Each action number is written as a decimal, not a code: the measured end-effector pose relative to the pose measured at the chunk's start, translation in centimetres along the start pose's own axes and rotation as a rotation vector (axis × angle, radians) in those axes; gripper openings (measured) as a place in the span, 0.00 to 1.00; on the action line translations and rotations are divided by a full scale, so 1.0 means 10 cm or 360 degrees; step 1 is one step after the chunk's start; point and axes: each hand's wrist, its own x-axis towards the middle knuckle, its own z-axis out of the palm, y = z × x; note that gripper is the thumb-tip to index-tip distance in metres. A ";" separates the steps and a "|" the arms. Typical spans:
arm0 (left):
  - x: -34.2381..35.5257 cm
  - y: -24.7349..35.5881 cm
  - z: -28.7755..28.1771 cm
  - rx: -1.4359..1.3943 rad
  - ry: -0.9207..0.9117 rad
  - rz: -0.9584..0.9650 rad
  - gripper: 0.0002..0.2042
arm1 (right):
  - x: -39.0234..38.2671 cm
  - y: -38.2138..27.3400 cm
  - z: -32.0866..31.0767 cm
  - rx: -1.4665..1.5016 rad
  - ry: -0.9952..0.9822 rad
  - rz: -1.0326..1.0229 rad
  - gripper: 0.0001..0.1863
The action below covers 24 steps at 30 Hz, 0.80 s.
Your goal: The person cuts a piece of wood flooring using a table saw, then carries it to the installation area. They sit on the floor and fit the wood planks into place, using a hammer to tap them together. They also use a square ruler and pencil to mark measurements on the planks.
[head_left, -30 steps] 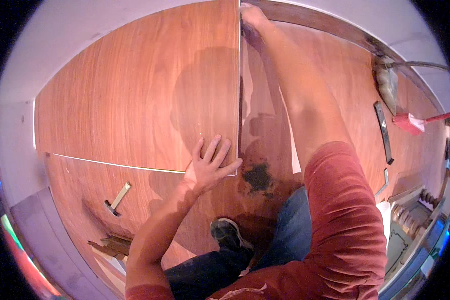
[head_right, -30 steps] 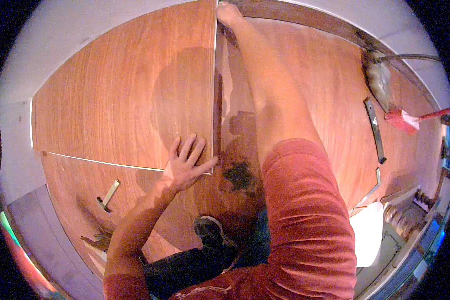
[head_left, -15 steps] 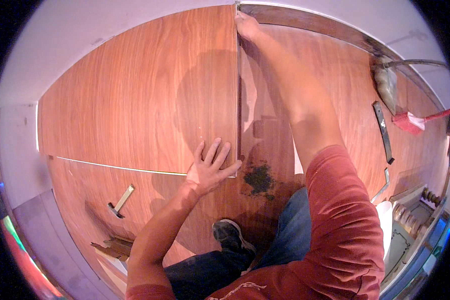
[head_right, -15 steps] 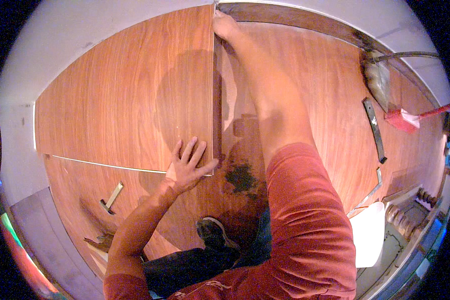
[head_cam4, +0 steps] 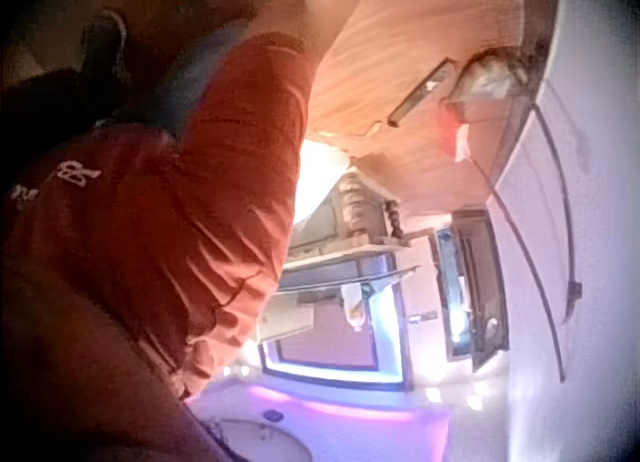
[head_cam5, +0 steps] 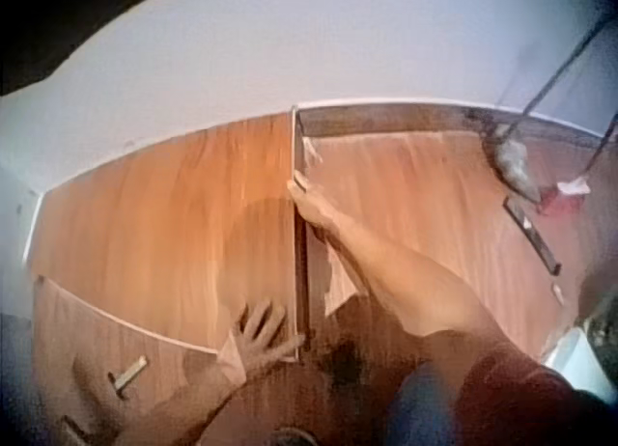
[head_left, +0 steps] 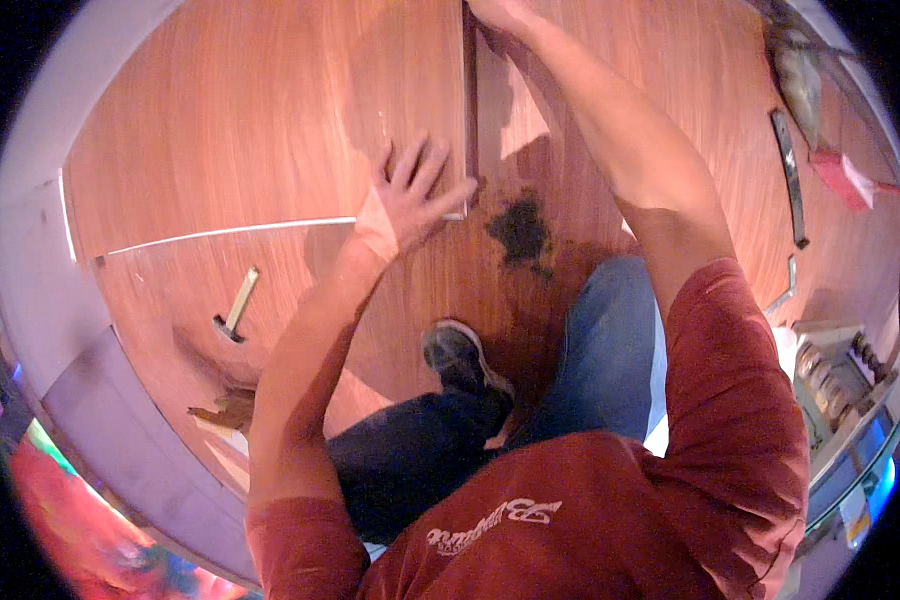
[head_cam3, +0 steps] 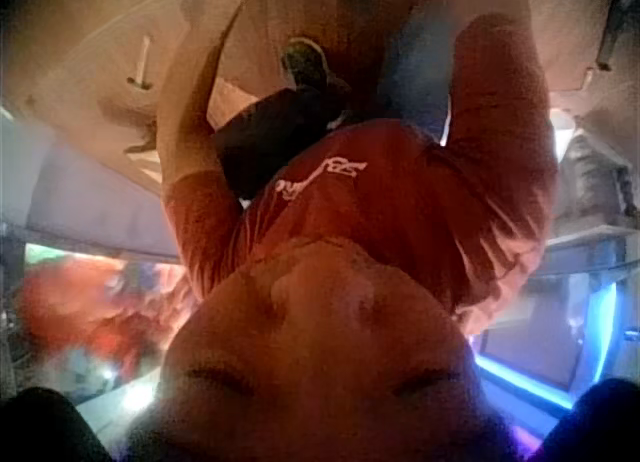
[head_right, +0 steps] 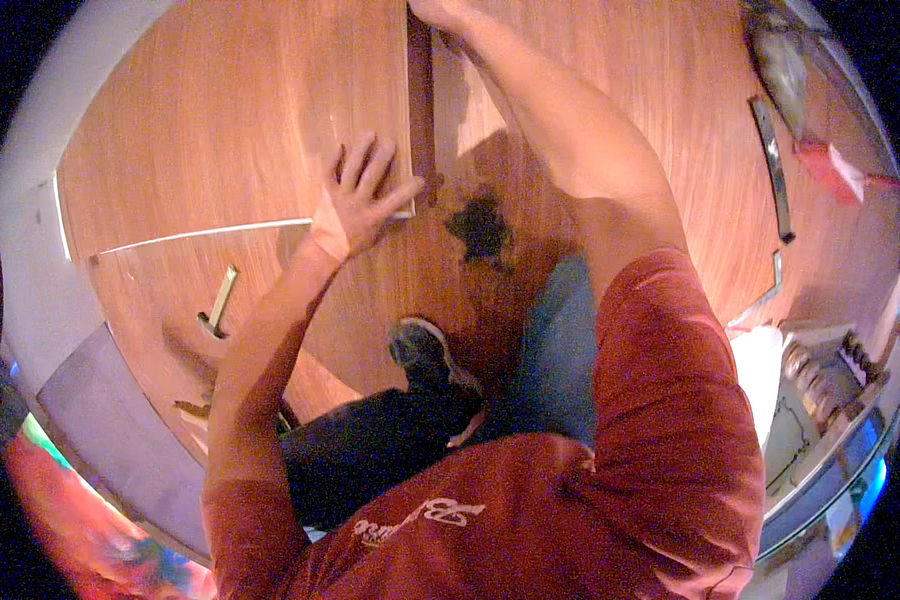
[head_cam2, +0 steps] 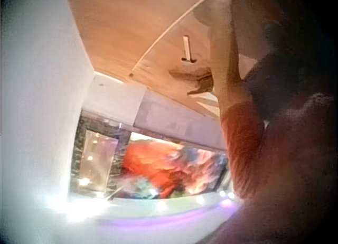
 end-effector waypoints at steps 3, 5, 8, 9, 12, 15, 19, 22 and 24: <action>0.03 0.02 0.04 0.0031 0.0103 0.0008 0.36 | -0.78 -0.33 -0.03 0.0233 -0.0157 0.0167 0.33; 0.12 0.07 0.06 0.0001 0.0126 0.0021 0.35 | -1.07 -0.32 -0.08 0.0137 -0.0034 -0.0087 0.33; 0.07 0.06 0.09 0.0053 0.0168 0.0001 0.34 | -1.61 -0.56 -0.11 0.0398 -0.0084 -0.0089 0.29; 0.10 0.06 0.10 0.0052 0.0185 0.0006 0.34 | -1.73 -0.54 -0.10 0.0404 -0.0091 -0.0033 0.28; 0.08 0.06 0.13 0.0044 0.0193 -0.0007 0.36 | -2.19 -0.49 0.01 0.0434 -0.0136 0.0138 0.27; 0.09 0.07 0.12 0.0022 0.0195 -0.0018 0.37 | -2.71 -0.81 -0.07 0.0340 -0.0142 0.0232 0.27; 0.09 0.09 0.08 0.0004 0.0189 -0.0034 0.36 | -3.10 -0.66 -0.02 -0.0087 -0.0228 0.0103 0.30; 0.09 0.09 0.10 0.0007 0.0198 -0.0029 0.35 | -3.08 -0.53 0.01 -0.0310 -0.0349 -0.0037 0.33; 0.08 0.06 0.13 0.0021 0.0232 -0.0024 0.35 | -3.03 -0.59 0.05 -0.0316 -0.0423 0.0041 0.35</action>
